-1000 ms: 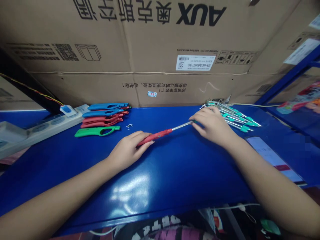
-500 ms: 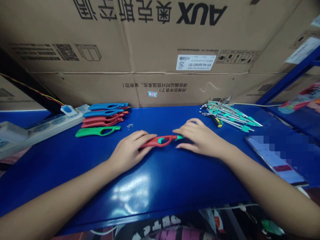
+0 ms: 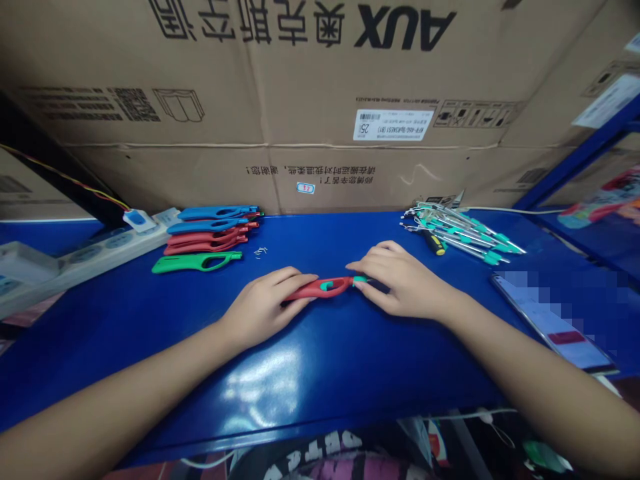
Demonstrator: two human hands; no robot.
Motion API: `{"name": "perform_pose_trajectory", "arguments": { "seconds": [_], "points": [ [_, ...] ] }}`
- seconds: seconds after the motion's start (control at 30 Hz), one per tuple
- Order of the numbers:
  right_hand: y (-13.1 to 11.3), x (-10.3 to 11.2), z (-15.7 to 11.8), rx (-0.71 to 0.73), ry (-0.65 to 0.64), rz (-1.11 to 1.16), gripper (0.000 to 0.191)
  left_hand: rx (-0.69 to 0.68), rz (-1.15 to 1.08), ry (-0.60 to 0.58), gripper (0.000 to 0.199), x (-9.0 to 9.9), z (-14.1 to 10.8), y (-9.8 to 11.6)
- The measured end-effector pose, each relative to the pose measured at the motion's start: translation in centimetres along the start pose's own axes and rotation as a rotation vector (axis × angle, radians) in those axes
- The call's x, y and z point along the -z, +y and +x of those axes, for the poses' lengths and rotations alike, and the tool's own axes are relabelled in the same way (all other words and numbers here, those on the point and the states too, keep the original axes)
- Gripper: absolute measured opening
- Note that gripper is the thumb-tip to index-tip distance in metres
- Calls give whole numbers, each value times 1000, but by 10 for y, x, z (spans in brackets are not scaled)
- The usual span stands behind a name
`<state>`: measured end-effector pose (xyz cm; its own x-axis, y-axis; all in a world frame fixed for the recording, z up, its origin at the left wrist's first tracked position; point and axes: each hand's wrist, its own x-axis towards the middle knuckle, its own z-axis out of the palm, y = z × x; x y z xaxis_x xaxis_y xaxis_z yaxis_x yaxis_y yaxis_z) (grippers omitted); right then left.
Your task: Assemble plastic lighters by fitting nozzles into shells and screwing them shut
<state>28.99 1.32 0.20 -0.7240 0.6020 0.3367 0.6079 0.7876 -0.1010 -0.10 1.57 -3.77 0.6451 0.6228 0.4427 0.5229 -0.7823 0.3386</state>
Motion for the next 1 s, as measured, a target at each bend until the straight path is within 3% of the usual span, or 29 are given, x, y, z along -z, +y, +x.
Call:
{"name": "perform_pose_trajectory", "arguments": {
  "seconds": [0.13,0.3,0.4,0.5,0.8,0.9,1.0],
  "points": [
    [5,6,-1,14,1,-43,22,32,-56,14,33,1,0,-2],
    [9,-6,0,100,13,-70,24,21,-119,-1,26,3,0,7],
    [7,-13,0,160,48,-49,23,108,-192,21,19,4,-2,19],
    [4,-15,-1,191,80,-45,23,208,-256,15,26,3,-5,26],
    [-3,-18,-3,163,-24,-11,25,-104,39,20,20,5,-13,28],
    [-5,-21,-5,151,-47,-1,26,-136,131,30,21,4,-14,30],
    [-6,-23,-4,151,-23,-1,26,-105,68,0,20,5,-12,29]
  ]
}}
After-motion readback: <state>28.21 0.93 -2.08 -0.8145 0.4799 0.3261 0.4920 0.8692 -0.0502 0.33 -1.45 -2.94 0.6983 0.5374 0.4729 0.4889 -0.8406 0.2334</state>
